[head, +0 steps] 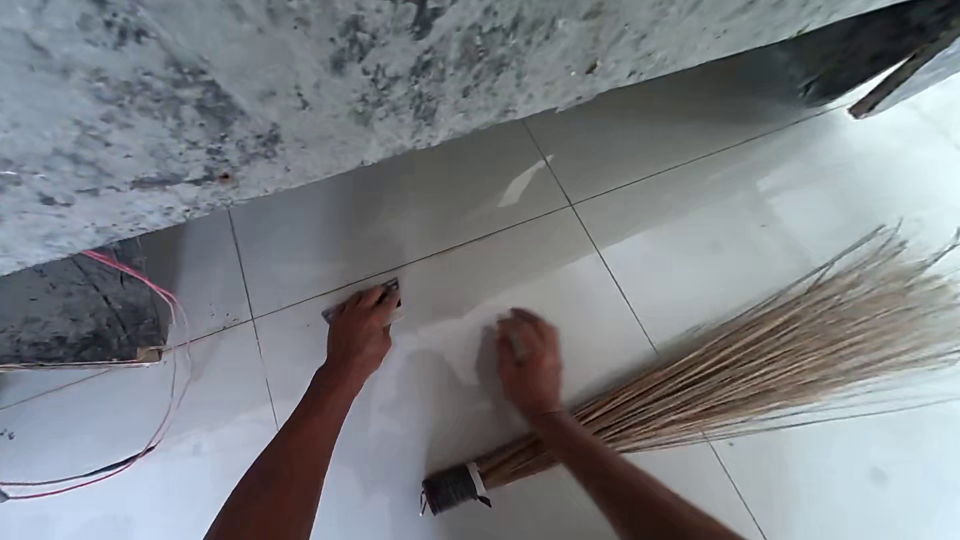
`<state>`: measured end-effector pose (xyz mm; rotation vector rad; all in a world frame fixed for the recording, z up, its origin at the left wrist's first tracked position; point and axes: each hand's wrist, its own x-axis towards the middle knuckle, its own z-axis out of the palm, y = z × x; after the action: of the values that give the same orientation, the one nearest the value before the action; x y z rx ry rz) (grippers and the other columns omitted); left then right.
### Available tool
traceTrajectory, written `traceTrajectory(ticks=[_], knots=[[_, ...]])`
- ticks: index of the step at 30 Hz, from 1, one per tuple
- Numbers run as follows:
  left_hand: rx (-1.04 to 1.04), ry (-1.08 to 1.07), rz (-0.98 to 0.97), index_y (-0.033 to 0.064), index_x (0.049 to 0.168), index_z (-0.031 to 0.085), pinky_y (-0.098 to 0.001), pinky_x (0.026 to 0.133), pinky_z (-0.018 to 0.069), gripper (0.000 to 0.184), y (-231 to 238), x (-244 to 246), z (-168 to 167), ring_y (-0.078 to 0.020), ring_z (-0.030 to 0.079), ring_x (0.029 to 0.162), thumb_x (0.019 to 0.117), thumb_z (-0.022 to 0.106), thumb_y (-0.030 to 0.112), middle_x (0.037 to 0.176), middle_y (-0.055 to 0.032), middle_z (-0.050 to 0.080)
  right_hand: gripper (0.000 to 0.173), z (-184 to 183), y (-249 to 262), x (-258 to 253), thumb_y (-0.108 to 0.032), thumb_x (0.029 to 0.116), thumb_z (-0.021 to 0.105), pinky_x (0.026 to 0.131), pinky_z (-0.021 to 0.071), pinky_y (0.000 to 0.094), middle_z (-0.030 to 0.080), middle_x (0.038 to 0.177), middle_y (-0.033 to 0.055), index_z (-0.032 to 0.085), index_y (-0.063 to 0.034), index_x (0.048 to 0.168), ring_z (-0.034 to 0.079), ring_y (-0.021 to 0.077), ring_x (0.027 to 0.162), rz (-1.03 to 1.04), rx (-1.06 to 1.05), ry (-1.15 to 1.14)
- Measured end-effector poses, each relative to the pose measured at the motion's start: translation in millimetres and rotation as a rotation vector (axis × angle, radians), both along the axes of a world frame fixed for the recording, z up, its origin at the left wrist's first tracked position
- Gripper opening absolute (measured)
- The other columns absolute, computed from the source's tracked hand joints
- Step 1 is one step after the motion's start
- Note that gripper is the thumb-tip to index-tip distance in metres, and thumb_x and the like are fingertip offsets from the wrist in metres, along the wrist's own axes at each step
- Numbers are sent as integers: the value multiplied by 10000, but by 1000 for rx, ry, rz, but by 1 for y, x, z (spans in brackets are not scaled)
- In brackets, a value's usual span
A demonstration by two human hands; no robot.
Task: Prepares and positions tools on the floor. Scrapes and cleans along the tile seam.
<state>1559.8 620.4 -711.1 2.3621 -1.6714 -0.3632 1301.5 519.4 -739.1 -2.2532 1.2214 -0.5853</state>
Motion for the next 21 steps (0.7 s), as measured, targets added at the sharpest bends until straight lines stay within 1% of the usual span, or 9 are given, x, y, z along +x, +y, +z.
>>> traceTrajectory(ticks=[3, 5, 7, 9, 12, 15, 16, 18, 21], knots=[[-11, -5, -37, 176, 1392, 651, -561, 1077, 470, 430, -21, 4, 0, -310, 581, 1329, 970, 660, 90, 1424, -87, 626, 331, 5, -59, -41, -229, 998, 603, 1058, 407, 679, 533, 1413, 306, 688, 0, 1220, 484, 519, 1324, -191, 35, 121], [-30, -20, -81, 168, 1384, 660, -550, 1054, 495, 459, -10, -4, 2, -312, 605, 1301, 938, 682, 63, 1411, -95, 638, 394, -4, -76, -62, -309, 1022, 563, 1052, 351, 731, 483, 1451, 317, 650, -20, 1277, 427, 537, 1363, -300, 47, 206], [-48, -37, -126, 161, 1371, 666, -536, 1027, 514, 459, -5, -9, 0, -308, 619, 1271, 925, 690, 54, 1391, -92, 646, 484, -20, -77, -70, -412, 1051, 431, 1105, 284, 720, 425, 1529, 262, 586, -65, 1351, 352, 494, 1441, -337, 12, 293], [-61, -33, -126, 152, 1356, 679, -548, 1034, 509, 451, -20, -1, -2, -314, 624, 1273, 922, 672, 30, 1382, -97, 656, 547, -26, -75, -65, -453, 1054, 342, 1145, 242, 696, 401, 1561, 240, 562, -72, 1379, 316, 469, 1476, -352, 0, 346], [-67, -4, -110, 145, 1347, 683, -541, 1055, 505, 440, -40, -1, -1, -302, 622, 1285, 927, 657, 16, 1385, -91, 658, 568, -23, -72, -64, -467, 1053, 310, 1151, 240, 687, 400, 1568, 236, 565, -72, 1371, 310, 456, 1487, -357, 11, 363], [-74, -21, -160, 157, 1343, 687, -531, 1056, 502, 522, -25, -34, -1, -292, 604, 1299, 846, 694, -4, 1399, -75, 645, 560, -25, -76, -63, -461, 1053, 309, 1156, 239, 682, 394, 1573, 220, 566, -76, 1370, 295, 434, 1498, -362, 11, 374], [-46, -20, -153, 169, 1348, 684, -542, 1058, 493, 525, -26, -44, -2, -298, 592, 1312, 851, 713, 3, 1409, -68, 640, 556, -27, -76, -63, -455, 1055, 313, 1156, 241, 680, 397, 1572, 219, 567, -73, 1367, 297, 432, 1498, -362, 7, 378], [-13, -16, -119, 190, 1352, 684, -549, 1056, 492, 508, -49, -50, -3, -302, 591, 1315, 873, 710, 23, 1412, -58, 642, 546, -30, -74, -63, -448, 1052, 316, 1154, 253, 670, 407, 1566, 212, 576, -76, 1356, 306, 433, 1493, -369, -9, 384], [34, 9, -70, 197, 1379, 666, -536, 1067, 480, 458, -100, -43, 2, -286, 589, 1322, 942, 652, 60, 1420, -53, 638, 537, -33, -75, -63, -452, 1051, 320, 1160, 249, 657, 410, 1569, 195, 584, -92, 1350, 311, 413, 1495, -377, -27, 389]])
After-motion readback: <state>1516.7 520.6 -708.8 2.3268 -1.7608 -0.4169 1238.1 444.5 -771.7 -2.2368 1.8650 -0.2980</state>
